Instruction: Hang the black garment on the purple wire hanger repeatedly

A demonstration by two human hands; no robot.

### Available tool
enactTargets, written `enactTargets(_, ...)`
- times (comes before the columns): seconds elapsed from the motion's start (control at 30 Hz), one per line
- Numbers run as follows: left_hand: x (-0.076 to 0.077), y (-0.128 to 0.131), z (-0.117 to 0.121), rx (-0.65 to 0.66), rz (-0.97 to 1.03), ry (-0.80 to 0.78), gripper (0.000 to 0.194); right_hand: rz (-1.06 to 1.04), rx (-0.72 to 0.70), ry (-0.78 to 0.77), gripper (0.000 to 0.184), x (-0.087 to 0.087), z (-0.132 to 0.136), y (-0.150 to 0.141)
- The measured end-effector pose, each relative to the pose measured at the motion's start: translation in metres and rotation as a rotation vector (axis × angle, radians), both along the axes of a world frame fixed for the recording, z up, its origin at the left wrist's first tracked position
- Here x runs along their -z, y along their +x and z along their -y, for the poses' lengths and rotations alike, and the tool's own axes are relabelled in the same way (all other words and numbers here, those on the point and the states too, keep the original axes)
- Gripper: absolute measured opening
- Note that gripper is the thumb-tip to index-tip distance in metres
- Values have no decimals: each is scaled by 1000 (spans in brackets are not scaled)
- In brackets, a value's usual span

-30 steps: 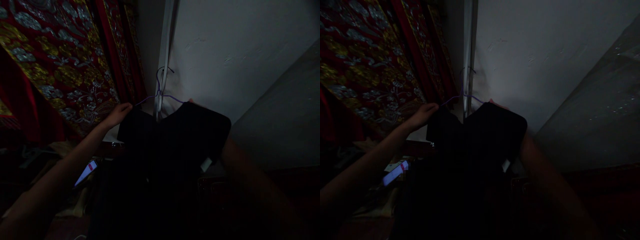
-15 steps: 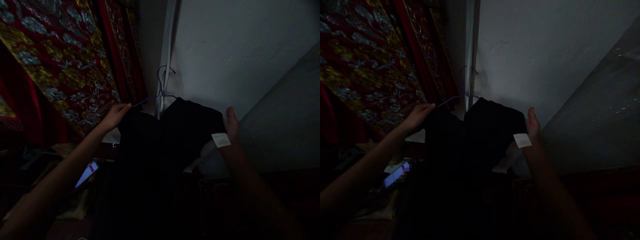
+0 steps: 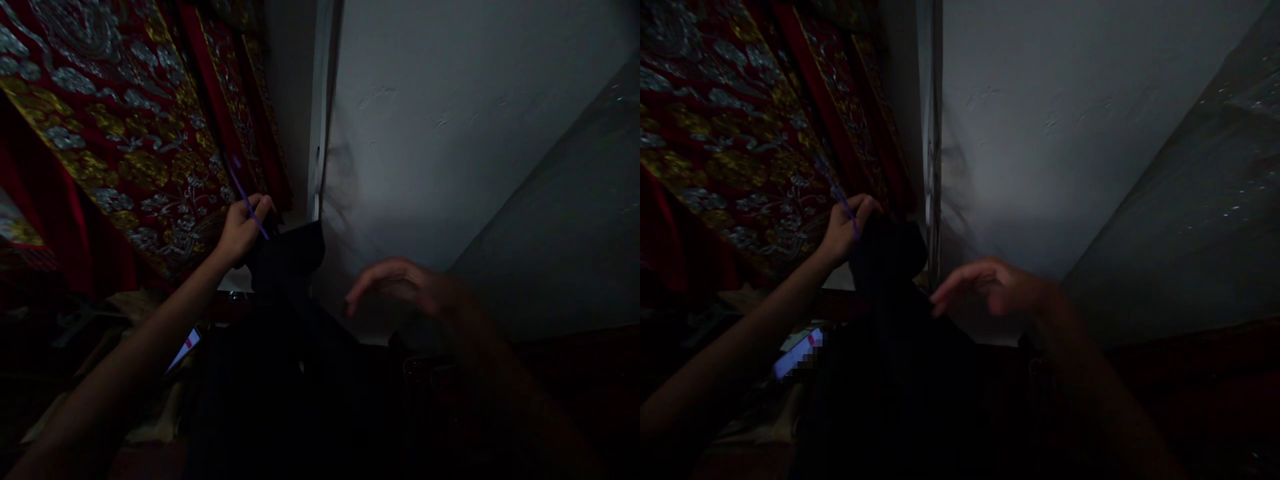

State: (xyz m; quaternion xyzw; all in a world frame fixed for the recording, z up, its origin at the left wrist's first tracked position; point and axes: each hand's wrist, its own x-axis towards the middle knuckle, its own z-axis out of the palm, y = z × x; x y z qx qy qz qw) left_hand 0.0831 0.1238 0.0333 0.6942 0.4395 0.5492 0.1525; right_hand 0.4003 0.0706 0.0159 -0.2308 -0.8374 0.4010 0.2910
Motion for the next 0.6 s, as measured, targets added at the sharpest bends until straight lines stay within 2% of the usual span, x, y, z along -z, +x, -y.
enactTargets(0.07,3,1,10,29,-35,65,45,103,25,72,65,11,-3,-14)
enactTargets(0.1,4,4,15,51,-36,84,46,102,124,145,58,19,-6,-23)
enactTargets(0.13,4,7,21,83,-21,86,47,102,256,258,62,27,-10,-32)
enactTargets(0.17,4,12,27,130,5,71,46,126,352,360,76,37,-14,-43)
enactTargets(0.27,0,31,47,348,85,-7,43,196,512,582,122,70,-26,-71)
enactTargets(0.33,-4,44,63,516,124,-74,42,171,581,697,129,88,-32,-85)
enactTargets(0.4,-7,52,74,653,141,-140,43,92,616,788,117,100,-36,-91)
enactTargets(0.47,-8,51,78,738,116,-209,36,-1,604,849,101,103,-36,-88)
enactTargets(0.53,-1,39,72,747,108,-267,40,-57,596,869,84,98,-30,-76)
enactTargets(0.6,14,20,60,691,234,-357,53,-58,686,841,72,91,-20,-57)
